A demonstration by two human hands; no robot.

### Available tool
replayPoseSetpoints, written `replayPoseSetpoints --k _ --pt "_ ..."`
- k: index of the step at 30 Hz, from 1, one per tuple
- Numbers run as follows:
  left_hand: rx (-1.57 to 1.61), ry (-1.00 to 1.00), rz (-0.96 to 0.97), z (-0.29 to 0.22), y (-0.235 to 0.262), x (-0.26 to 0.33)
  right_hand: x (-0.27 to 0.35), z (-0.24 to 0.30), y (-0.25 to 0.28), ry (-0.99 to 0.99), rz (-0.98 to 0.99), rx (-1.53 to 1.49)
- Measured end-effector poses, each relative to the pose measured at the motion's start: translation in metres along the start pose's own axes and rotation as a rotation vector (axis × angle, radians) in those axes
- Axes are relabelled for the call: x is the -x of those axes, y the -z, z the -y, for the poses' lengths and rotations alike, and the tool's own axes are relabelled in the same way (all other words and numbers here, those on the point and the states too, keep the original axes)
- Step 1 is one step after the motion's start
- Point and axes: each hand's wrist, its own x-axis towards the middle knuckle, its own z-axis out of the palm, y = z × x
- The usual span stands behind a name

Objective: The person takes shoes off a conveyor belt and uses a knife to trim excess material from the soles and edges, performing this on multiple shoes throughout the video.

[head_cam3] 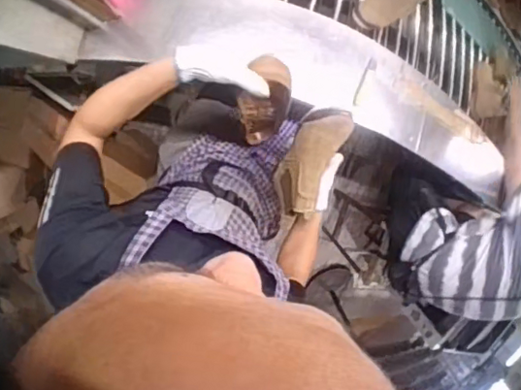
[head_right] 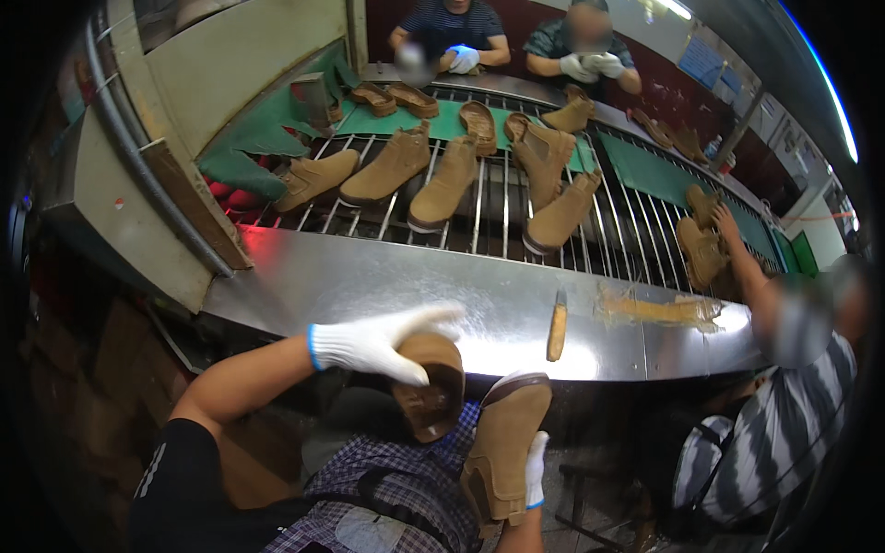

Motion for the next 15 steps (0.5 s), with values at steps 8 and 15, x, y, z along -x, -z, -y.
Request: replayPoseSetpoints --k 8,15 --pt "0.688 0.061 0.201 0.064 -0.074 -0.063 0.072 -0.050 -0.012 -0.098 -0.158 -0.064" --pt "1.169 0.551 0.201 0.090 -0.119 -0.056 0.092 -0.046 -0.020 -0.021 -0.140 0.525"
